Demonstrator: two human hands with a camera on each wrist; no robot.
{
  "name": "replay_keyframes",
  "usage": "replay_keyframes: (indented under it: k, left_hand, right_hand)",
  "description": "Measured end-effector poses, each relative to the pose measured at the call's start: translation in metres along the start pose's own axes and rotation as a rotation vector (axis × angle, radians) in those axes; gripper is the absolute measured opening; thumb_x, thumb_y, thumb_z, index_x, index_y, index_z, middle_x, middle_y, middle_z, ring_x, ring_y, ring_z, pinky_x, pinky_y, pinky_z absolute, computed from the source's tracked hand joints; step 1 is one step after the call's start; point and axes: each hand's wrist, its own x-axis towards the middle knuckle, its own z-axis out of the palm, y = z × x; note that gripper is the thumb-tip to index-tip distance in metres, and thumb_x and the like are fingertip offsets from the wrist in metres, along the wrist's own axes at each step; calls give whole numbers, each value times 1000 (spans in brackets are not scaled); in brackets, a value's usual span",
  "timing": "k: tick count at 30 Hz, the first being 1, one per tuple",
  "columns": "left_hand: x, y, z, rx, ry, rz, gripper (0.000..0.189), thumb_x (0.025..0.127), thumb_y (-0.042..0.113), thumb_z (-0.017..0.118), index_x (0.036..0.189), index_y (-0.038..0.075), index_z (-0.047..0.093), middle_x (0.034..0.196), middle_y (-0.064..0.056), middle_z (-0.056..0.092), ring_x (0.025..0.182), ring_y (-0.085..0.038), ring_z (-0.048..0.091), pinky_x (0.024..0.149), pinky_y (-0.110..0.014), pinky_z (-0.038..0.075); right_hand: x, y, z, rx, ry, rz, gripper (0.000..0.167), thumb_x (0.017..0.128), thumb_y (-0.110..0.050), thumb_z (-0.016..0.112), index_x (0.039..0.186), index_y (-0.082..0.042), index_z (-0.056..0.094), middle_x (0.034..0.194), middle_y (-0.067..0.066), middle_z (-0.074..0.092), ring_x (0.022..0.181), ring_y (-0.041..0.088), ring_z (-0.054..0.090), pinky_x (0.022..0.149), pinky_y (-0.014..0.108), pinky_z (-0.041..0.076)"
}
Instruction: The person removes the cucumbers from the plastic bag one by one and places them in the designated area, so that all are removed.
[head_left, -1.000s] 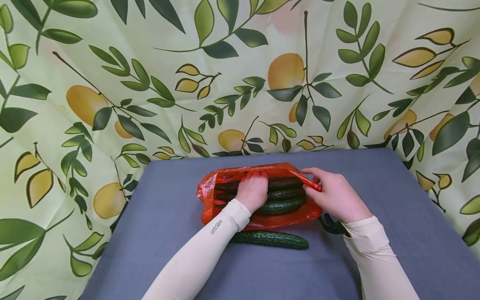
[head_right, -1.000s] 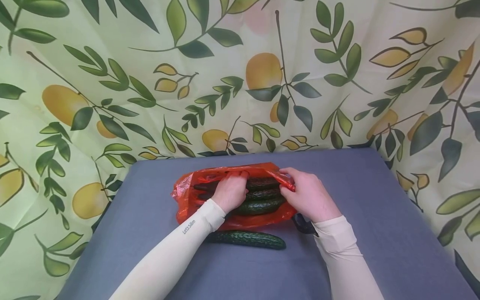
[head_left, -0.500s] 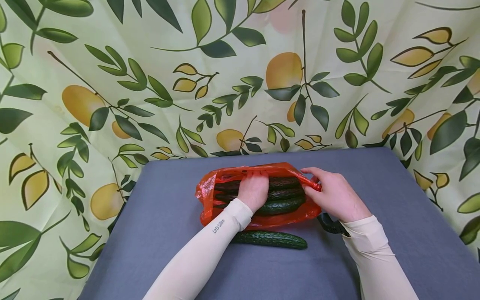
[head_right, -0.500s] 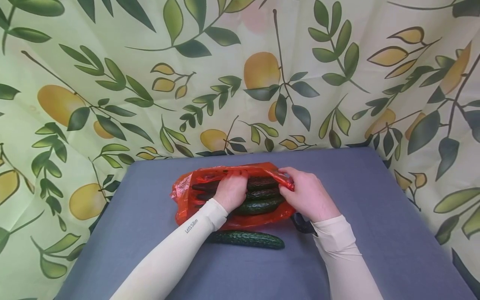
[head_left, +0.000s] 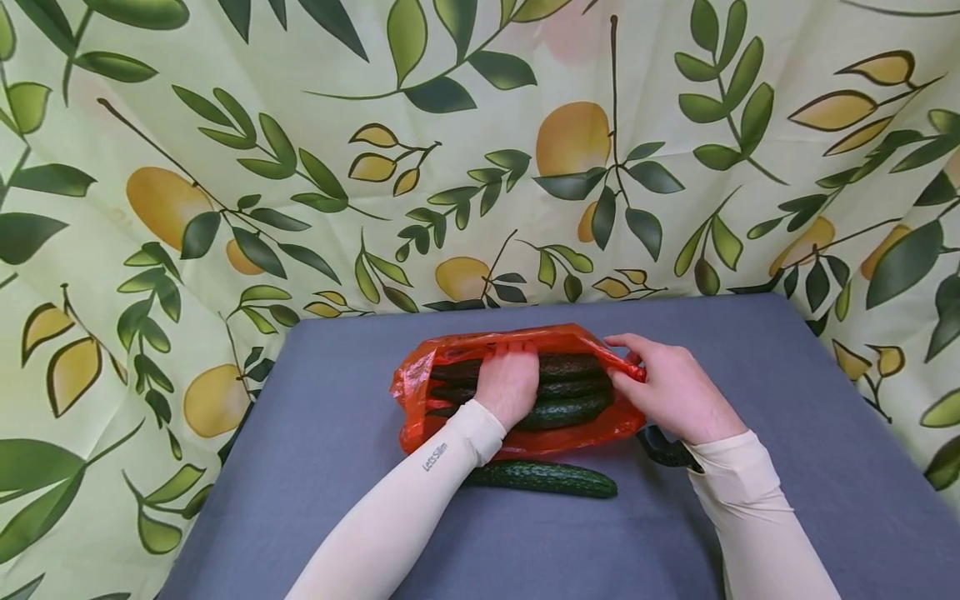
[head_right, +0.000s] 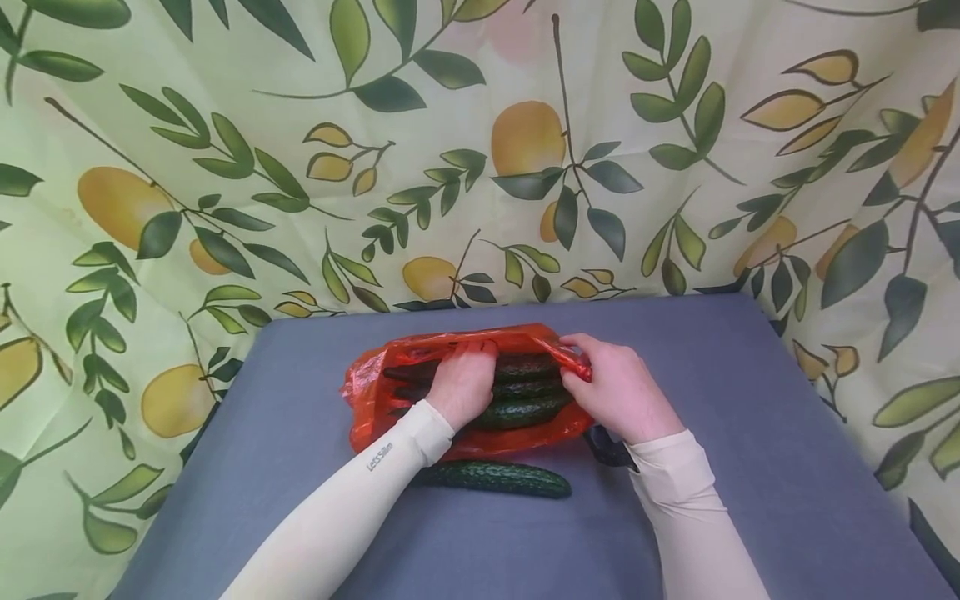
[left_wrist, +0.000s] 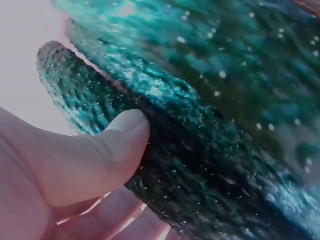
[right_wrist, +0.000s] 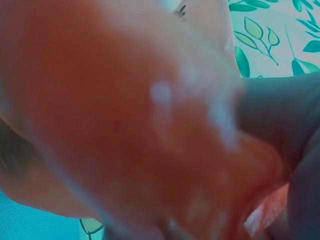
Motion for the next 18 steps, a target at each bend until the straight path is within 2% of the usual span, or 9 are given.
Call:
replay_keyframes:
  k: [4,11,18]
  left_hand:
    - [-4,-1,-5,-17,-16,3,19,107,14,62,122,10,72,113,-9,76,105,-28,71,83,-44,63]
    - [-20,-10,-13,-13,3,35,26,106,14,62,131,11,69,121,-8,76,109,-28,72,86,-44,63]
    - [-37,-20,-26,-68,-30,83,15,108,14,61,121,12,67,121,-7,75,107,-29,71,88,-45,62]
  right_hand:
    - [-1,-1,0,7,-4,6,51,99,-19,69,148,-9,61,108,15,78,75,19,67,59,31,57]
    - [-1,0,-1,27,-9,8,52,100,-18,69,150,-10,60,110,16,78,76,18,68,59,32,58]
    - [0,0,-2,14,-5,-4,52,99,-17,69,150,-10,59,109,16,78,76,18,67,59,33,57]
